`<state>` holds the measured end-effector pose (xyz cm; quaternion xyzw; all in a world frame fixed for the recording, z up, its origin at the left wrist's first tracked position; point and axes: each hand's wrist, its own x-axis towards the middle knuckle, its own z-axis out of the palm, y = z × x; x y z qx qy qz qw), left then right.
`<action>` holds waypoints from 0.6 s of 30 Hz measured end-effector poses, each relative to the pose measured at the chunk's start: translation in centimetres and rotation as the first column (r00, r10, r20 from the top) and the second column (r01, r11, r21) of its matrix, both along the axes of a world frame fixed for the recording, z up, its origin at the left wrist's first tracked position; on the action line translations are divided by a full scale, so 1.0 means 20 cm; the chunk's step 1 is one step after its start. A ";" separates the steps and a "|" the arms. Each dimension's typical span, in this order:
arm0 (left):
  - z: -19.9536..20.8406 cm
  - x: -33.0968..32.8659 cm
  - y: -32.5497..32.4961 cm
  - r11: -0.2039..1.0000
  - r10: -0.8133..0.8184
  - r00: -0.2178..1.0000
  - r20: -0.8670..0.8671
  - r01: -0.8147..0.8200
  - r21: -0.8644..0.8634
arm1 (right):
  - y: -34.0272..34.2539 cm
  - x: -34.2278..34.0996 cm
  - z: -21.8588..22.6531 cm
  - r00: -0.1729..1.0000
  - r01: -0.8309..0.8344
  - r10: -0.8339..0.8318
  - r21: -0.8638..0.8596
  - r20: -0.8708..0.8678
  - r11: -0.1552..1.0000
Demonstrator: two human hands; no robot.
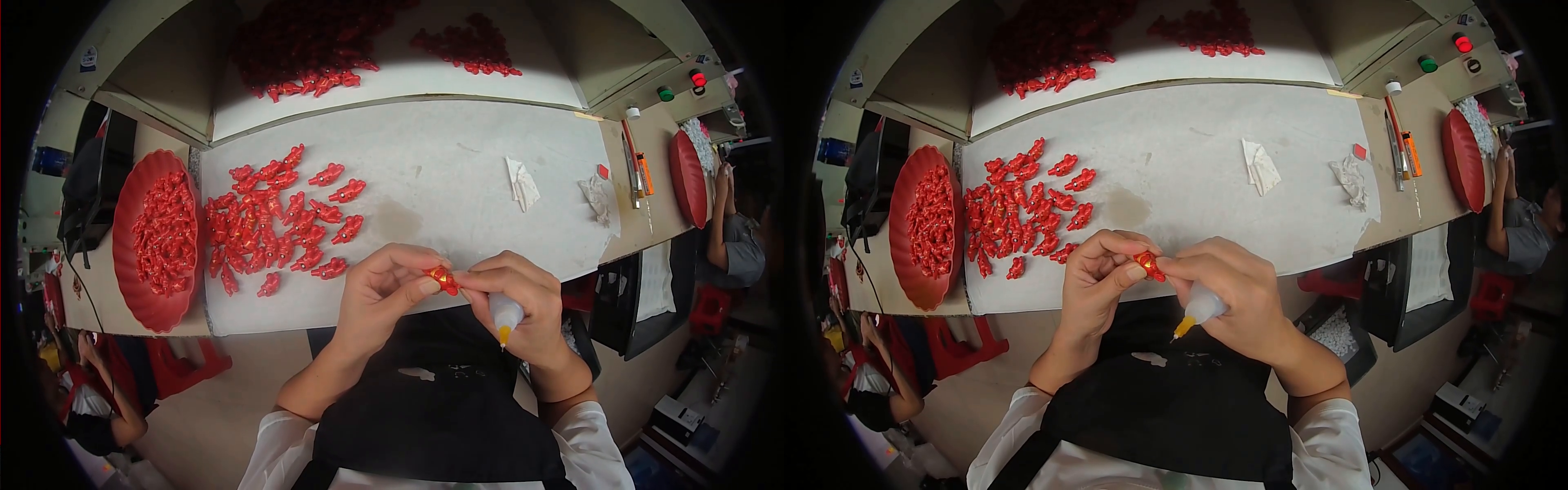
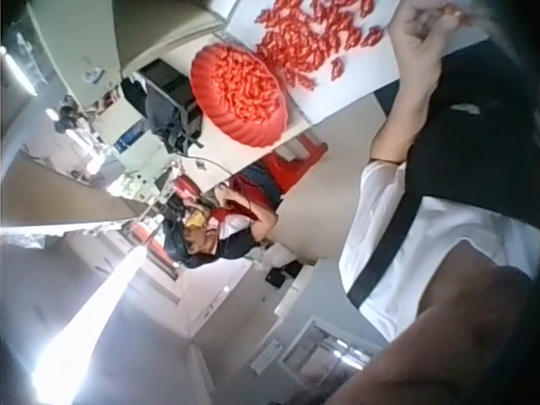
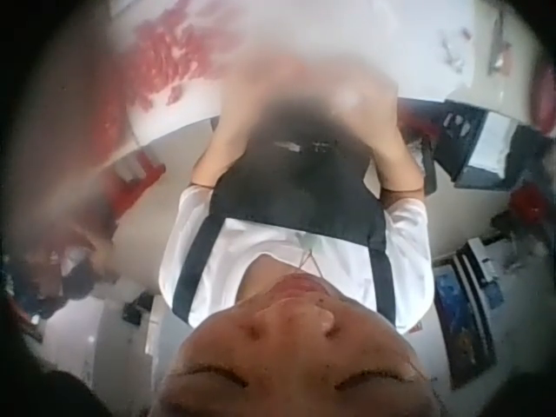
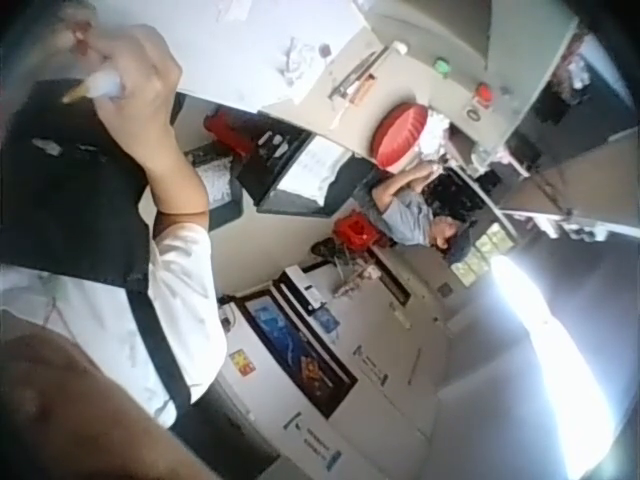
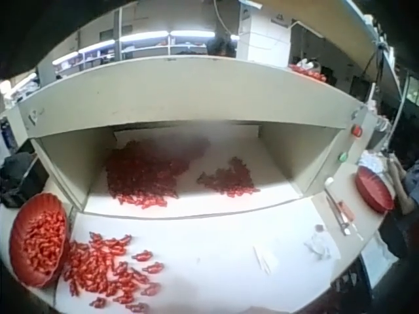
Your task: The person assembles toy figurine parts by applying liquid from a squeeze bottle onto the components, joining pieces together by hand, placing them on the table, and retrieving additional pieces from the upper compartment.
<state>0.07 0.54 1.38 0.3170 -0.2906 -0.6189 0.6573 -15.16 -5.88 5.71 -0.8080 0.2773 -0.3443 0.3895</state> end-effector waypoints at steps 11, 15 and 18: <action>0.00 0.00 0.00 1.000 -0.005 1.000 0.009 0.004 0.002 | 0.00 0.00 0.00 1.000 -0.006 0.006 -0.001 0.000 1.000; 0.00 0.00 0.00 1.000 -0.007 1.000 0.010 0.007 -0.004 | 0.00 0.00 0.01 1.000 -0.007 0.007 0.003 -0.010 1.000; -0.01 0.00 0.00 1.000 -0.012 1.000 0.016 0.012 -0.013 | 0.00 0.00 0.01 1.000 -0.006 0.006 0.007 -0.012 1.000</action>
